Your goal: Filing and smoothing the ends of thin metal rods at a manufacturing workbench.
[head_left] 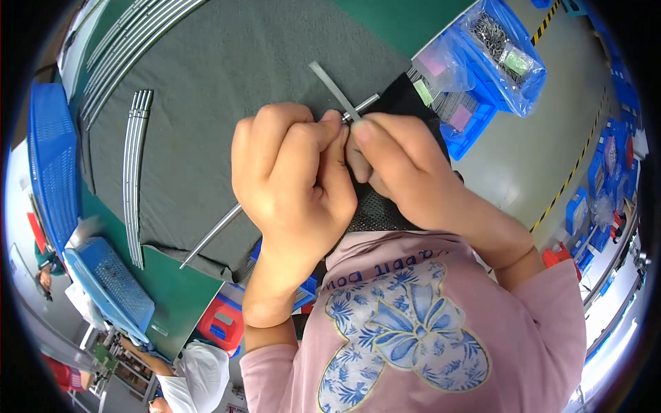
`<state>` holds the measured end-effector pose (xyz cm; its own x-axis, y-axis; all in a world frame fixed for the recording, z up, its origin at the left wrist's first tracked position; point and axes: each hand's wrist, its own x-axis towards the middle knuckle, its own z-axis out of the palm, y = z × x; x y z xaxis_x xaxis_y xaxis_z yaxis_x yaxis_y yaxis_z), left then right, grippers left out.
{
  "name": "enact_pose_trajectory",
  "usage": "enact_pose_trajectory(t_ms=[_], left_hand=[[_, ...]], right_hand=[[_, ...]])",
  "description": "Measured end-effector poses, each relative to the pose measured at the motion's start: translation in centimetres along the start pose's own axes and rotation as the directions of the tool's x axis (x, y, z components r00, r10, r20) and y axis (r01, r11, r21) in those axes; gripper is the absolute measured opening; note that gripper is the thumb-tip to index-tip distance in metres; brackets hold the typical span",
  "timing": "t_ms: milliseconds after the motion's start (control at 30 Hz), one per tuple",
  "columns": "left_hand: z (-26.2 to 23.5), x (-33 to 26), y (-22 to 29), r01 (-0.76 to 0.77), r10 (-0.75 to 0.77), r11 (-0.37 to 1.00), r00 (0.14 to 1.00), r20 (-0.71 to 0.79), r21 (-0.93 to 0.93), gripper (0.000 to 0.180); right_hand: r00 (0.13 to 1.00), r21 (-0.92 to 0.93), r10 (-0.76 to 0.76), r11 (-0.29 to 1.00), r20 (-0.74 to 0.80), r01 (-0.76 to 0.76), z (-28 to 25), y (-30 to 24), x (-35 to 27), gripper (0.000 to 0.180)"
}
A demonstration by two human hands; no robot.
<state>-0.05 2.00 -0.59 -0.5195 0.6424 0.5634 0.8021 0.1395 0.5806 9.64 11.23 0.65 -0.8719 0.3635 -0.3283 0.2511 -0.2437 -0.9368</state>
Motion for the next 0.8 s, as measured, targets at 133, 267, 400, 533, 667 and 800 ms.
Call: enact_pose_trajectory(t_ms=[133, 267, 400, 533, 667, 800], left_hand=[[-0.1, -0.1, 0.0, -0.009, 0.008, 1.000, 1.000, 0.027, 0.028, 0.015], [0.1, 0.0, 0.0, -0.028, 0.028, 0.999, 1.000, 0.014, 0.025, 0.016], [0.0, 0.1, 0.1, 0.004, -0.004, 1.000, 1.000, 0.015, 0.021, 0.016], [0.0, 0.0, 0.0, -0.018, 0.018, 0.999, 1.000, 0.010, 0.039, 0.016], [-0.1, 0.0, 0.0, 0.004, -0.005, 1.000, 1.000, 0.026, 0.019, 0.016], [-0.2, -0.1, 0.0, 0.001, -0.002, 0.999, 0.999, 0.033, 0.034, 0.015]], right_hand=[[0.994, -0.032, 0.102, 0.994, 0.037, -0.100, -0.7, 0.5, -3.0, 0.030], [0.995, 0.094, 0.092, 0.991, 0.045, -0.096, -0.6, -0.7, 0.3, 0.032], [0.992, -0.002, 0.081, 0.997, 0.094, -0.081, -1.0, 1.2, -2.9, 0.034], [0.997, 0.007, 0.044, 0.999, 0.059, -0.044, -0.6, 0.1, -1.1, 0.034], [0.999, 0.055, 0.046, 0.997, 0.015, -0.046, -0.1, 1.3, -2.0, 0.035], [0.997, -0.023, 0.026, 0.999, 0.070, -0.024, -0.9, 0.7, -1.9, 0.034]])
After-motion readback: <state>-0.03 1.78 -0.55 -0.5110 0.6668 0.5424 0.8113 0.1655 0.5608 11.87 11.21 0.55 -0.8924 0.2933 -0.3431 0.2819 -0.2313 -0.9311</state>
